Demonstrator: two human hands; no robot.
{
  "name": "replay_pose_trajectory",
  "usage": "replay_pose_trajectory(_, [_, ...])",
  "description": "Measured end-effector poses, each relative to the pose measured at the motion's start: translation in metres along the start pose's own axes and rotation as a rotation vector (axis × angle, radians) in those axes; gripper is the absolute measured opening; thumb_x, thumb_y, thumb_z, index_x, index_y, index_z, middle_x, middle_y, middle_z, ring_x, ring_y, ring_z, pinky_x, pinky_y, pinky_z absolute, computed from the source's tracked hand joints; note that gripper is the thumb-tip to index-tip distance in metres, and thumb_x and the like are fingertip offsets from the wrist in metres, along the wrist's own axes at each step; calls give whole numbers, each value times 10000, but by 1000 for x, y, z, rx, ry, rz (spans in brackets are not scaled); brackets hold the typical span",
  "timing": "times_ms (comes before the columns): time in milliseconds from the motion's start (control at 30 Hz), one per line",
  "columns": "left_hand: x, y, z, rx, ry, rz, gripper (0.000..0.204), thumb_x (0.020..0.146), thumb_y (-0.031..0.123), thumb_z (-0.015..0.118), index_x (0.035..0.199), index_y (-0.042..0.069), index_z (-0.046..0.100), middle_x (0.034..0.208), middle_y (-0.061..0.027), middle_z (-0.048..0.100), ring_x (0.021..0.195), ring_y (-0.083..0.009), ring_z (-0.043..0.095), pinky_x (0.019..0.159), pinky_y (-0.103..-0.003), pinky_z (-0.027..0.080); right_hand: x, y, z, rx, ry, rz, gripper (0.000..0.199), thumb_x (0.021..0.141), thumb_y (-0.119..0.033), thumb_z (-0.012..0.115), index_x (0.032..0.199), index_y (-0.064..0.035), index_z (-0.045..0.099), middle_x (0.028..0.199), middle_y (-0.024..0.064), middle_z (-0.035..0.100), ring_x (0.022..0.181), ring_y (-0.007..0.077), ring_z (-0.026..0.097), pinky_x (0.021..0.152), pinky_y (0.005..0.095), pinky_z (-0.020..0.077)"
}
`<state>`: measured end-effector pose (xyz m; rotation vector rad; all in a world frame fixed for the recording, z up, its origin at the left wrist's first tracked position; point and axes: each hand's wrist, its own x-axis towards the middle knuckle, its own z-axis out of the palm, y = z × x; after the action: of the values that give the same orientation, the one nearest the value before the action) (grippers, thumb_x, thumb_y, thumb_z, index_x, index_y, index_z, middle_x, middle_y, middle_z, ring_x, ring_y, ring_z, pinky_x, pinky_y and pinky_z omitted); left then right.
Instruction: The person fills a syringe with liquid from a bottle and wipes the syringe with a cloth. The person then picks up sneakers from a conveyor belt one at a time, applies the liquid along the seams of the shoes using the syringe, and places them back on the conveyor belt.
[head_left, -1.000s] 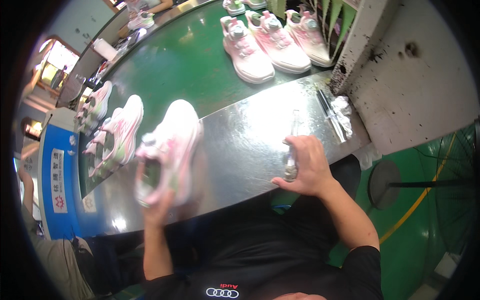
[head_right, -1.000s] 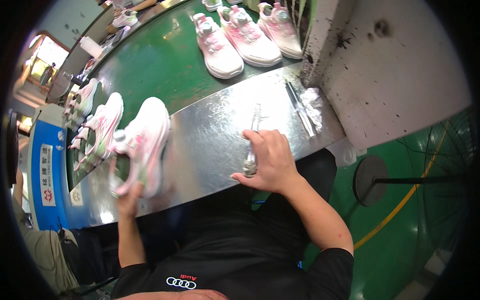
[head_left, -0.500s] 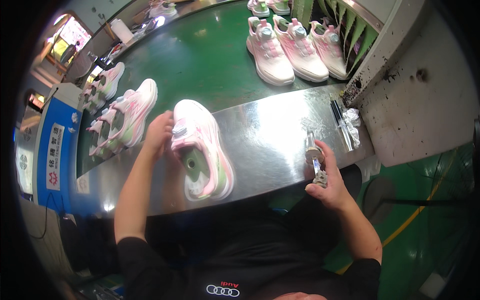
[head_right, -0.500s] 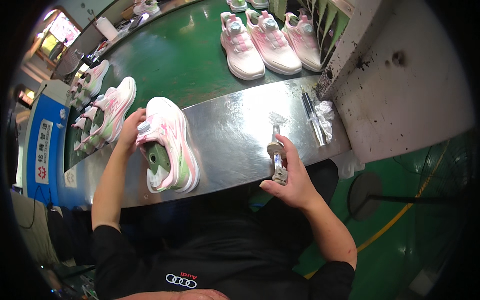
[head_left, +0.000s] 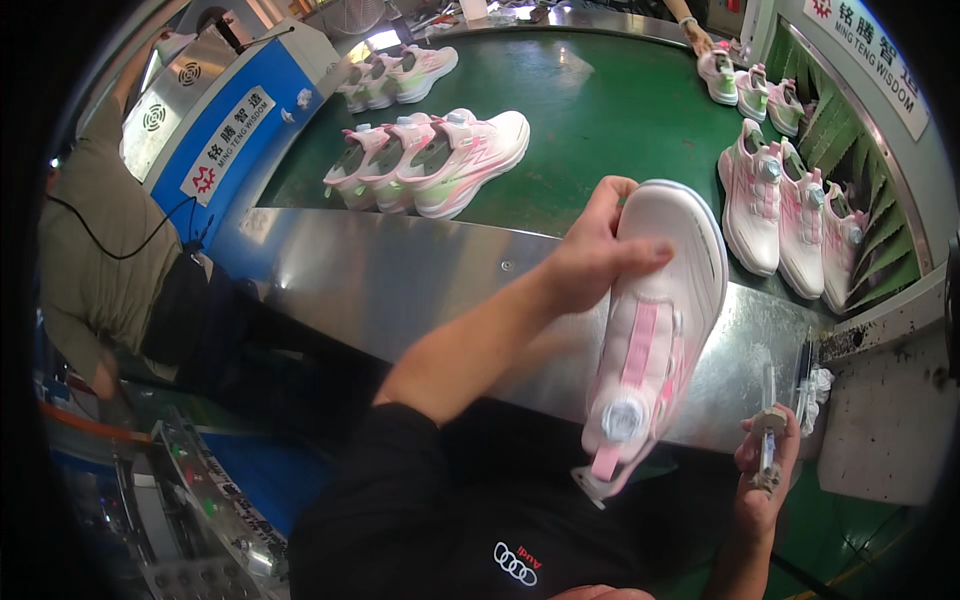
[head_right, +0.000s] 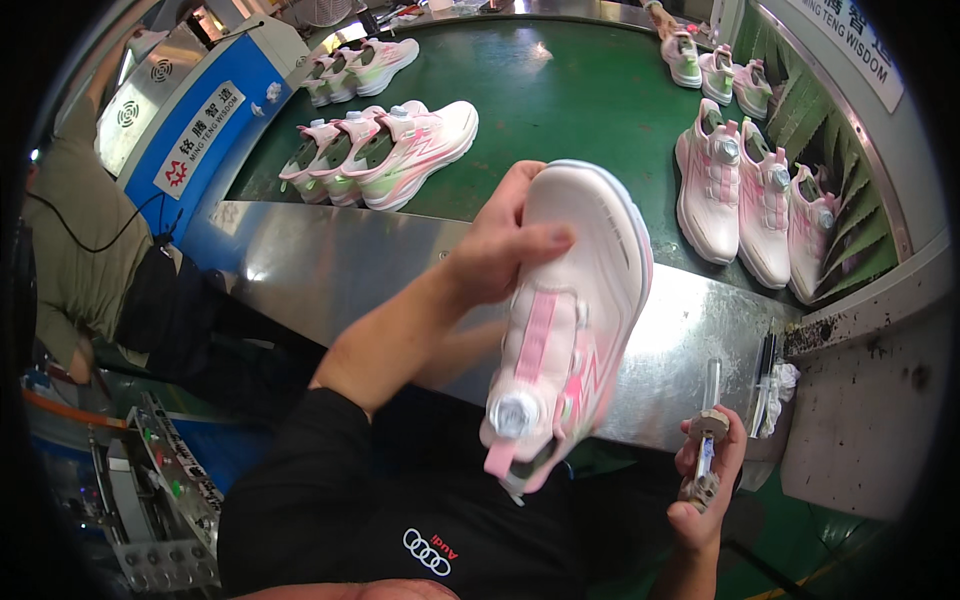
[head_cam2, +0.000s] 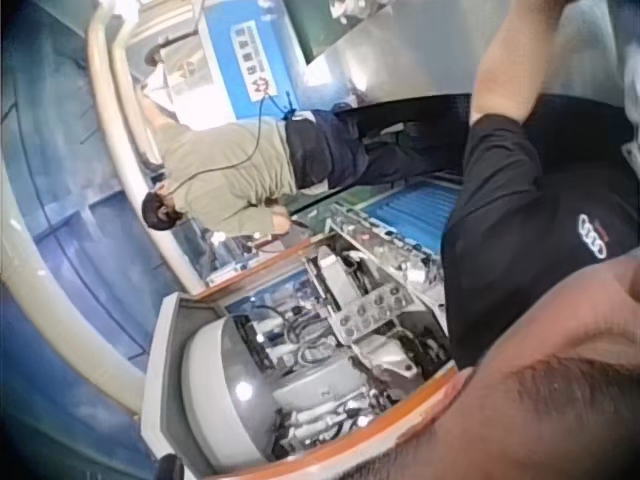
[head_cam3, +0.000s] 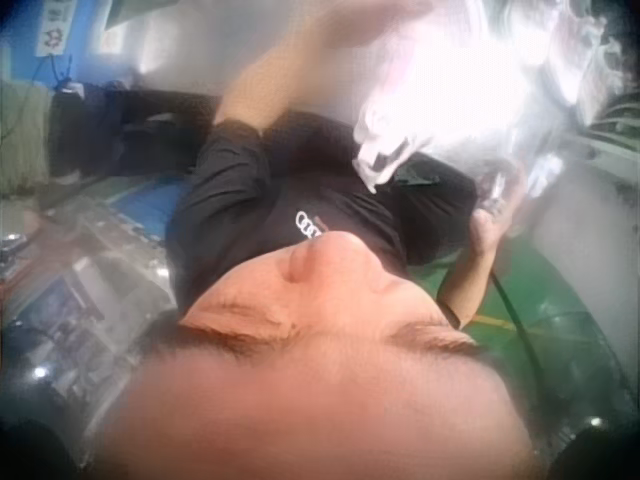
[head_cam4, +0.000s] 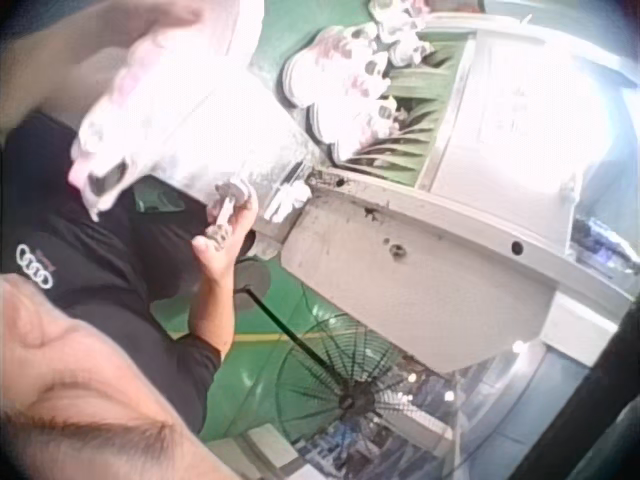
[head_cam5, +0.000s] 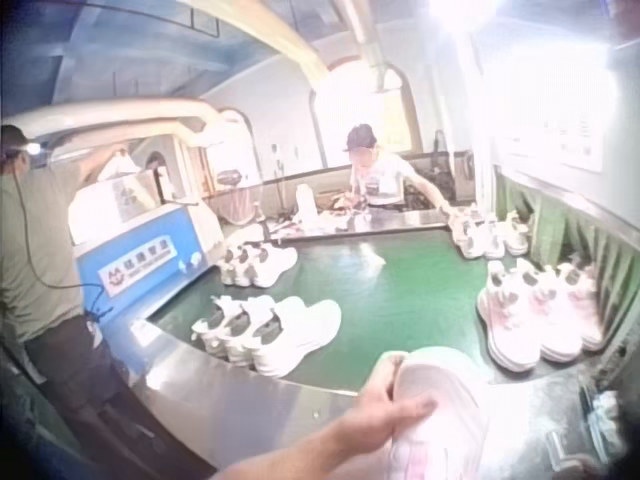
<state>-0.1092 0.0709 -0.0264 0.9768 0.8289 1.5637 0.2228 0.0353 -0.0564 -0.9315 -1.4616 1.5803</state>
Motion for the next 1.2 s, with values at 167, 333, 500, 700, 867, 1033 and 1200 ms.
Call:
replay_pose_trajectory(167, [-29, -8, -16, -160, 14, 53, 526, 697, 130, 717, 1136, 46, 440, 1019, -60, 538, 965, -143, 530, 861, -310, 436, 15, -42, 36, 376, -101, 9, 1252, 410, -596, 850, 1349, -77, 206, 1173, 145, 468, 876, 143, 446, 706, 251, 359])
replay_pose_trajectory(333, [-41, -6, -24, -137, -88, 71, 628, 644, 120, 745, 1168, 64, 405, 1040, -74, 532, 985, -168, 533, 848, -320, 449, 36, -64, 57, 701, -527, -104, 1060, 535, -624, 783, 1304, -87, 289, 1100, 186, 491, 911, 246, 480, 745, 349, 361])
replay_pose_trajectory(500, [-53, -9, -24, -103, -199, 177, 669, 626, 110, 788, 1177, 50, 413, 1065, -133, 541, 993, -219, 552, 847, -353, 459, 36, -81, 84, 776, -573, -98, 925, 625, -612, 735, 1264, -69, 347, 1046, 212, 500, 888, 272, 482, 710, 366, 353])
replay_pose_trajectory(700, [-58, -3, -17, -149, -284, 218, 656, 610, 63, 800, 1158, 47, 441, 1068, -159, 544, 1000, -232, 551, 840, -360, 458, 32, -88, 92, 702, -620, -96, 808, 724, -626, 631, 1243, -70, 358, 1021, 234, 499, 858, 287, 495, 700, 380, 347])
replay_pose_trajectory(867, [-59, -1, -15, -133, -331, 254, 652, 612, 32, 794, 1161, 44, 442, 1081, -168, 542, 1015, -237, 547, 849, -371, 456, 30, -94, 98, 665, -619, -72, 763, 752, -607, 613, 1233, -71, 362, 1024, 229, 501, 869, 281, 503, 720, 386, 356])
replay_pose_trajectory(1033, [-60, 2, -15, -84, -353, 296, 664, 610, 17, 795, 1167, 38, 436, 1095, -169, 538, 1026, -239, 543, 860, -372, 452, 25, -102, 105, 609, -529, -40, 738, 772, -596, 594, 1221, -59, 361, 1034, 219, 499, 888, 288, 516, 740, 392, 362])
replay_pose_trajectory(1200, [-62, 4, -14, -88, -324, 261, 662, 613, 39, 797, 1164, 31, 431, 1100, -160, 535, 1024, -224, 540, 860, -357, 449, 26, -105, 106, 587, -542, -42, 789, 700, -557, 710, 1237, -80, 383, 1025, 145, 502, 843, 252, 475, 604, 341, 310])
